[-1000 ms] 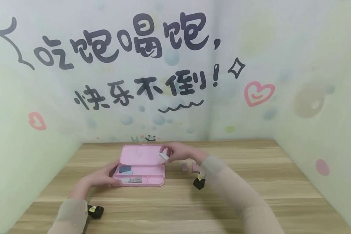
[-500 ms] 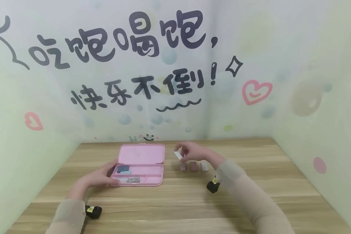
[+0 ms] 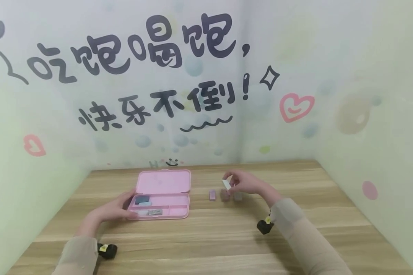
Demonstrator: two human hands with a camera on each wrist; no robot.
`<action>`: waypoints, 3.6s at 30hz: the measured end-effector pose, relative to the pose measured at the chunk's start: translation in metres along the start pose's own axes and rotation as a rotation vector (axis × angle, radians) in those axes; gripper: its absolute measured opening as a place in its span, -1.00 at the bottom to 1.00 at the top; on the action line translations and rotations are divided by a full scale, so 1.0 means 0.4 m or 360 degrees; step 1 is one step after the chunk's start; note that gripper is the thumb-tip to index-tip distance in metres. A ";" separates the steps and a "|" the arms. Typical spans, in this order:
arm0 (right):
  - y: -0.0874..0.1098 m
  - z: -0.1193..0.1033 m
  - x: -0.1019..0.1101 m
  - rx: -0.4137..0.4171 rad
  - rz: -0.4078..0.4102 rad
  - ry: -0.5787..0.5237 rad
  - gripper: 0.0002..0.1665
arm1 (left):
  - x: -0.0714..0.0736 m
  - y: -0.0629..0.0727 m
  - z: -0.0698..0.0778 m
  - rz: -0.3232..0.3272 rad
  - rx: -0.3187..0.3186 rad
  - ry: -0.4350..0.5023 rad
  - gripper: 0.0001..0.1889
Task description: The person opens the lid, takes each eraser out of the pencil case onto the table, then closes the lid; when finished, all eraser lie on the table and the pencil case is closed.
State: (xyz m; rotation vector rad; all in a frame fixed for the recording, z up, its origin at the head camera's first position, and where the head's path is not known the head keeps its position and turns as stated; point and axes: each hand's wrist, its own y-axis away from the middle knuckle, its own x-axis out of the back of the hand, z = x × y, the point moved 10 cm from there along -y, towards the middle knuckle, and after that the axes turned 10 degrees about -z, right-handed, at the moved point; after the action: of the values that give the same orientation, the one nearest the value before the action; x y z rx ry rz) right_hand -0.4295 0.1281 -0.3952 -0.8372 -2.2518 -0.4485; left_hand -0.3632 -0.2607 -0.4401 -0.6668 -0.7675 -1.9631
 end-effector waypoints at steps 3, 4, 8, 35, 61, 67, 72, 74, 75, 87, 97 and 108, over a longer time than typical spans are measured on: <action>0.015 0.018 0.009 -0.0009 0.0025 0.0032 -0.52 | -0.001 0.003 -0.006 0.0005 -0.0001 0.0000 0.17; 0.020 0.024 0.011 -0.0012 0.0030 0.0040 -0.52 | -0.001 0.004 -0.008 0.0005 -0.0003 0.0006 0.17; 0.036 0.049 0.017 -0.0031 0.0046 0.0072 -0.54 | -0.001 0.009 -0.016 0.0006 0.0014 0.0019 0.18; 0.118 0.171 0.018 -0.0244 0.0192 0.0040 -0.52 | -0.003 0.004 -0.002 -0.0007 0.0026 0.0020 0.18; 0.112 0.190 0.016 -0.0301 0.0181 0.0151 -0.52 | -0.002 -0.001 -0.006 -0.0012 -0.0007 0.0041 0.18; 0.113 0.177 0.016 -0.0314 0.0154 0.0158 -0.50 | -0.001 0.000 -0.004 -0.0009 -0.0010 0.0023 0.18; 0.108 0.148 0.030 -0.0341 0.0127 0.0273 -0.45 | -0.003 0.004 0.002 -0.0018 0.0001 0.0013 0.17; 0.097 0.128 0.039 -0.0321 0.0127 0.0362 -0.46 | -0.004 0.005 0.001 -0.0019 0.0009 0.0014 0.17; 0.090 0.115 0.042 -0.0304 0.0126 0.0395 -0.47 | -0.004 0.006 0.003 -0.0022 0.0001 0.0014 0.17; -0.080 -0.091 -0.065 -0.0136 -0.0225 0.0338 -0.54 | -0.004 0.003 0.000 -0.0010 -0.0002 0.0034 0.17; -0.253 -0.242 -0.192 0.0170 -0.0415 0.0334 -0.61 | -0.002 0.009 0.000 0.0002 -0.0006 0.0031 0.17; -0.383 -0.322 -0.277 0.0239 -0.0483 0.0498 -0.53 | 0.002 0.005 -0.008 0.0018 0.0021 0.0060 0.17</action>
State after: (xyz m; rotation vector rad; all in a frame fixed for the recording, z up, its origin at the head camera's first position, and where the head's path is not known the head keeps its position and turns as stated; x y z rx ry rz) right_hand -0.4089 -0.0997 -0.3941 -0.3217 -2.0909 -0.5027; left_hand -0.3620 -0.2642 -0.4411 -0.6234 -0.7516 -1.9533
